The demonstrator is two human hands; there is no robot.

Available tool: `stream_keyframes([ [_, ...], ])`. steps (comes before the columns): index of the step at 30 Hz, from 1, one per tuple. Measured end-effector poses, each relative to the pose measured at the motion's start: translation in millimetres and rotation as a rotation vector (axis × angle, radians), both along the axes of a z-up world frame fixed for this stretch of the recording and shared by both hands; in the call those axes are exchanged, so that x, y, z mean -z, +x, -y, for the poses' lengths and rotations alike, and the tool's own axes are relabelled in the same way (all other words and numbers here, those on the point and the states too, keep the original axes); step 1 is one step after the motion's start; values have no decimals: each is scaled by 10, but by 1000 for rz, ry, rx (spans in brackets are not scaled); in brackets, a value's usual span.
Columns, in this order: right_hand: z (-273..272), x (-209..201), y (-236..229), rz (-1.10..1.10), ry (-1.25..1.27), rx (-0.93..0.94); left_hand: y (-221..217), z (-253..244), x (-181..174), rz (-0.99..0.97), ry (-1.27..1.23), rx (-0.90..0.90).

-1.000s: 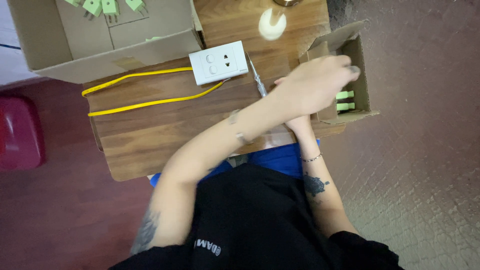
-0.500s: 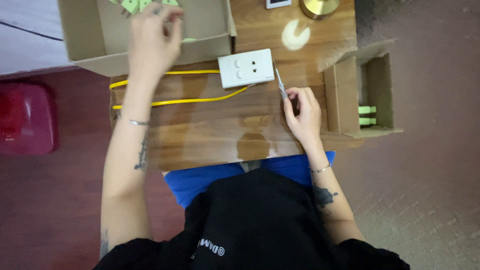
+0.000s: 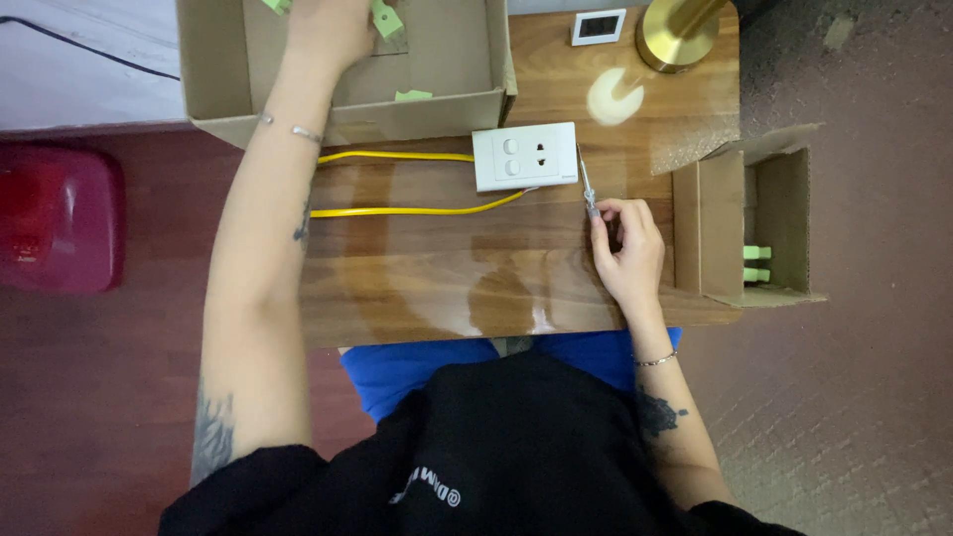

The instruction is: The person assembles a green electrical plug by inserting a yellow wire into the terminal and securing it with a screwdriver. They then attach the plug's cover and tighten the screws to complete the assembly.

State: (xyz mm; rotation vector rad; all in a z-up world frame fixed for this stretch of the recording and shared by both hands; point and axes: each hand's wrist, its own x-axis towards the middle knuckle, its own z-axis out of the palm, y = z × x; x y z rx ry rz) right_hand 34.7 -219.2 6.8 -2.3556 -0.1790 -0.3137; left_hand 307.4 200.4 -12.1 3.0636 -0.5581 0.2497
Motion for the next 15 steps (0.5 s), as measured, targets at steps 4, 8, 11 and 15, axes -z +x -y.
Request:
stream_keyframes([
  [4, -2, -15, -2, -13, -1, 4, 57, 122, 4, -28, 34, -3],
  [8, 39, 125, 26, 37, 37, 11, 60, 198, -58, -41, 61, -16],
  [11, 35, 102, 15, 40, 35, 11, 50, 249, -150, -56, 91, -29],
  [15, 38, 106, 11, 42, 22, 10, -173, 352, -591, -92, 40, 17],
])
